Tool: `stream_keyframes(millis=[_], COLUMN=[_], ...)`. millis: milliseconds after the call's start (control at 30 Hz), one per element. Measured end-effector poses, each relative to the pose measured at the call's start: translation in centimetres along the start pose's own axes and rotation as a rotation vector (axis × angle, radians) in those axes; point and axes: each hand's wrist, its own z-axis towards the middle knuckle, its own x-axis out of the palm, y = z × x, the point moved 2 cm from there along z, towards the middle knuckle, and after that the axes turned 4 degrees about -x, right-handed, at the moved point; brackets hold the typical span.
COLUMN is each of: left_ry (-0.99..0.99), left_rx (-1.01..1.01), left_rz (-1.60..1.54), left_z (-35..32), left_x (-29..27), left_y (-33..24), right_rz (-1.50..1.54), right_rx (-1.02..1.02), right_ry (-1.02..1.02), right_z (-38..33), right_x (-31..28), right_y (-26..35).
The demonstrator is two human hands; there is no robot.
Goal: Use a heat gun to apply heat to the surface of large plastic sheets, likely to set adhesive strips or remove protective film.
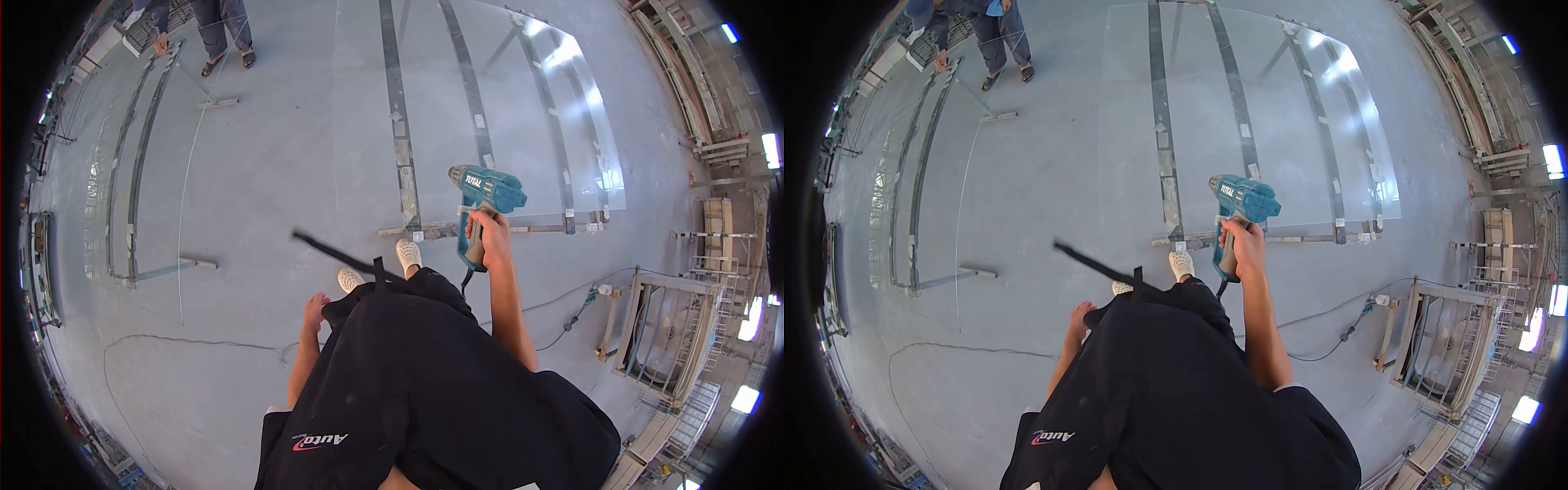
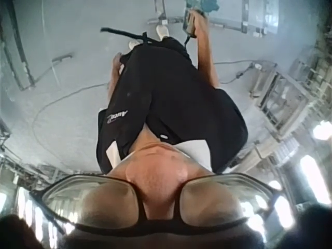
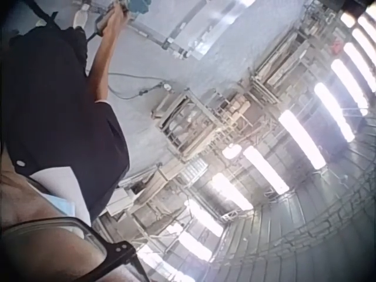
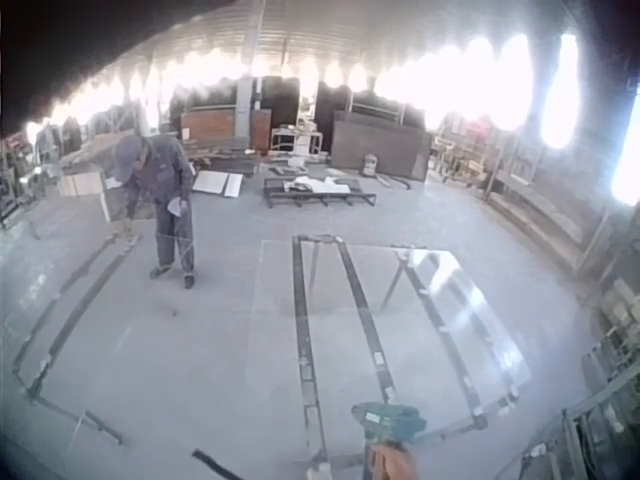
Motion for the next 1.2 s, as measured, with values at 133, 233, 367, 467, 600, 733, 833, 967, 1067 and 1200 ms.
stream_keyframes(millis=[133,233,367,467,600,733,833,967,1067,1200], left_ry=[0.011,-0.042,-0.141,0.127,0.769,1.128,1.073,0.947,1.048,0.913], left_rx=[0.005,0.062,0.502,0.74,1.04,1.081,1.008,0.55,0.445,0.346], left_rz=[0.002,0.058,0.308,0.252,0.555,0.767,1.214,1.596,1.391,1.088], left_z=[-0.5,-1.4,-5.6,-18.9,-32.7,-34.9,-30.3,-23.4,-21.0,-15.7], left_x=[0.8,1.3,4.4,10.4,16.8,22.9,25.3,24.5,21.3,16.8], left_y=[-0.6,-2.0,-9.5,-19.2,-25.5,-24.9,-21.5,-17.1,-16.9,-14.3], right_rz=[-0.005,-0.014,-0.028,-0.043,-0.045,-0.068,-0.107,-0.142,-0.159,-0.241], right_rx=[-0.008,0.01,0.003,0.01,-0.015,-0.008,-0.036,-0.044,-0.06,-0.032], right_ry=[-0.022,-0.028,-0.019,-0.032,0.052,0.081,0.091,0.085,0.077,0.172], right_z=[0.0,-0.2,-0.1,-0.2,0.1,-0.6,-0.9,-1.1,-0.9,-0.8], right_x=[-0.1,0.1,0.1,-0.2,0.9,2.5,3.2,3.8,3.5,4.0], right_y=[0.0,0.4,0.3,0.1,0.1,0.5,0.2,-0.4,-1.1,-0.8])
